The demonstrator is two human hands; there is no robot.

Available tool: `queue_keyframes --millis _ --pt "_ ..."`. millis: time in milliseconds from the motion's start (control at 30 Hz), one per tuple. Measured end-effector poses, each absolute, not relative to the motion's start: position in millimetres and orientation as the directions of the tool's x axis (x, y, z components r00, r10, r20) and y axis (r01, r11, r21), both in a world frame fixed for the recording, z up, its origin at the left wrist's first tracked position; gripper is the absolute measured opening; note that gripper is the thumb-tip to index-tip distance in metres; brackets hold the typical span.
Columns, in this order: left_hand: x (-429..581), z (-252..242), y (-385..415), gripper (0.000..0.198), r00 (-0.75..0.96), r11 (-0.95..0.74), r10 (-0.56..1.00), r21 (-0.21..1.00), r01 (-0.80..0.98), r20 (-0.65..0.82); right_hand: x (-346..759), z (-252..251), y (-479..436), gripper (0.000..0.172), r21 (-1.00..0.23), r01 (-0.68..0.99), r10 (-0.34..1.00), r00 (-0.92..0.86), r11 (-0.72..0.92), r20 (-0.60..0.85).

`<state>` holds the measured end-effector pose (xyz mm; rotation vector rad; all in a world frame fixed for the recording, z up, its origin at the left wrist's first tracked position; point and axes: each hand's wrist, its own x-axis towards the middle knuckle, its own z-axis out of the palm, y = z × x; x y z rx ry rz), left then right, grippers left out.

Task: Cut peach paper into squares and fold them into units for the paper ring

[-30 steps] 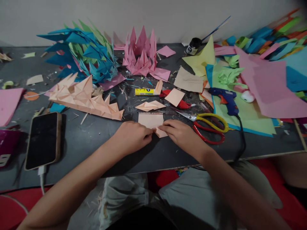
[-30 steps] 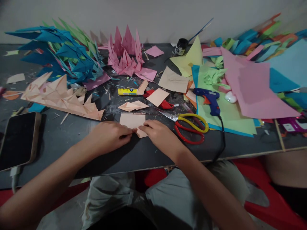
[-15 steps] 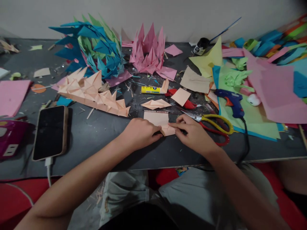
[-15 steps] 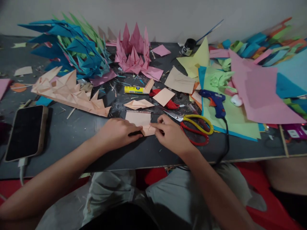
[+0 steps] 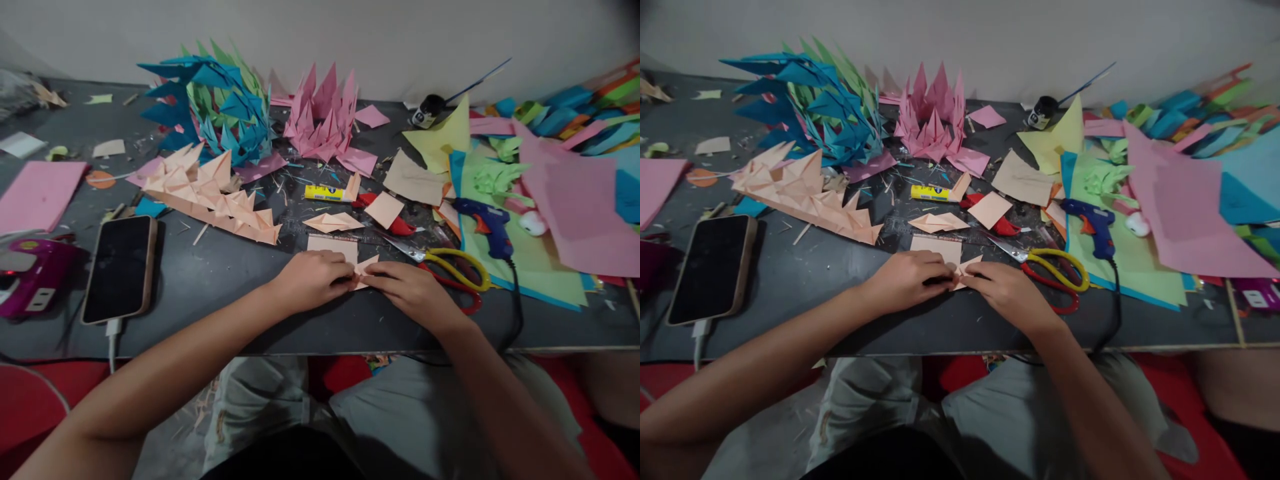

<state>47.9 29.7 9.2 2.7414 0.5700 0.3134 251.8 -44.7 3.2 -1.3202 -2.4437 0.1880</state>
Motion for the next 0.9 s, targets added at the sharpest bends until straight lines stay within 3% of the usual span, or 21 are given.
queue_keyframes --millis 233,433,567,733,900 --pt "52 9 30 0.022 0.898 -0.864 0.425 0.345 0.365 0.112 255 7 -46 0.027 -0.459 0.73 0.853 -0.503 0.507 0.142" --pt "54 16 34 0.017 0.899 -0.829 0.438 0.381 0.408 -0.009 252 5 -47 0.02 -0.496 0.746 0.896 -0.391 0.443 0.212" --pt "56 19 36 0.015 0.896 -0.809 0.441 0.413 0.418 -0.043 252 7 -45 0.02 -0.505 0.752 0.902 -0.402 0.424 0.158" --pt "55 19 37 0.016 0.902 -0.819 0.43 0.41 0.402 -0.027 244 14 -40 0.015 -0.638 0.728 0.951 -0.307 0.249 0.021" --pt "54 15 37 0.015 0.912 -0.829 0.409 0.427 0.36 0.024 236 14 -36 0.015 -0.676 0.73 0.982 -0.184 0.102 -0.05"
